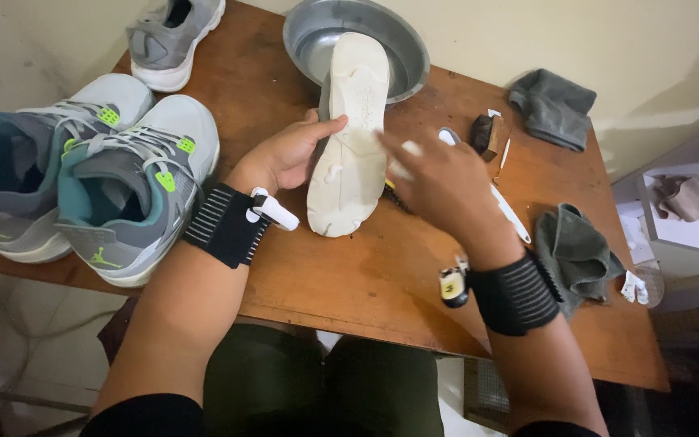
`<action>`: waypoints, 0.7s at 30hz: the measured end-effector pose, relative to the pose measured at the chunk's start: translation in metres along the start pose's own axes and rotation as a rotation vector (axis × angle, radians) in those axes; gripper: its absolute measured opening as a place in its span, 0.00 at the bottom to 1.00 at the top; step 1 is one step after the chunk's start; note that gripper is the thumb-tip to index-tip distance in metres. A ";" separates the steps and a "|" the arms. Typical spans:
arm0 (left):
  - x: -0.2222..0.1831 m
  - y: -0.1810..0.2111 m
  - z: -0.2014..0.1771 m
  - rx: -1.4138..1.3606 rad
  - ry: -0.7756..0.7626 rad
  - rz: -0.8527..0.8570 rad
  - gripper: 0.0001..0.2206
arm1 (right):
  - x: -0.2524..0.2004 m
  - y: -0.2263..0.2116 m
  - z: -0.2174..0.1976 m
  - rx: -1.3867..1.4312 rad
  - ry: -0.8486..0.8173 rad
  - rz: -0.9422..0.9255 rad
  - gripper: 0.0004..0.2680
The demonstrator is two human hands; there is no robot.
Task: Applying liquid and brushing a detached shoe sole on a workbench as part of a repair process.
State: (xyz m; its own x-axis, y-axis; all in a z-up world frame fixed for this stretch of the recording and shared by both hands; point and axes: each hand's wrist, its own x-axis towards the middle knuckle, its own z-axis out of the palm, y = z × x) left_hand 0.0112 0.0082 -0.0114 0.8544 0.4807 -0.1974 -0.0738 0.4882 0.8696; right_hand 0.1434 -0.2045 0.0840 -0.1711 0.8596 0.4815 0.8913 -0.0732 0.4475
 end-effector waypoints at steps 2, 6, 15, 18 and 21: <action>-0.007 0.005 0.005 -0.023 0.013 0.005 0.30 | -0.002 0.011 -0.010 0.116 0.015 0.079 0.22; -0.012 0.009 0.008 -0.028 0.029 -0.006 0.27 | -0.028 0.057 -0.002 0.450 0.107 0.321 0.29; -0.046 0.037 0.037 -0.092 0.092 -0.086 0.25 | -0.124 0.159 0.062 0.413 0.186 0.954 0.28; -0.051 0.041 0.041 -0.058 0.105 -0.114 0.25 | -0.144 0.176 0.087 0.400 0.168 1.049 0.29; -0.051 0.041 0.042 -0.055 0.121 -0.108 0.23 | -0.142 0.173 0.085 0.428 0.115 1.143 0.28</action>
State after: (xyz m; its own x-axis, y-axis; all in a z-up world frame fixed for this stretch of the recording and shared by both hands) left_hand -0.0137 -0.0270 0.0537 0.7907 0.5063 -0.3442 -0.0162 0.5793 0.8150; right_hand 0.3574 -0.2965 0.0289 0.7832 0.3584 0.5081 0.6151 -0.5655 -0.5494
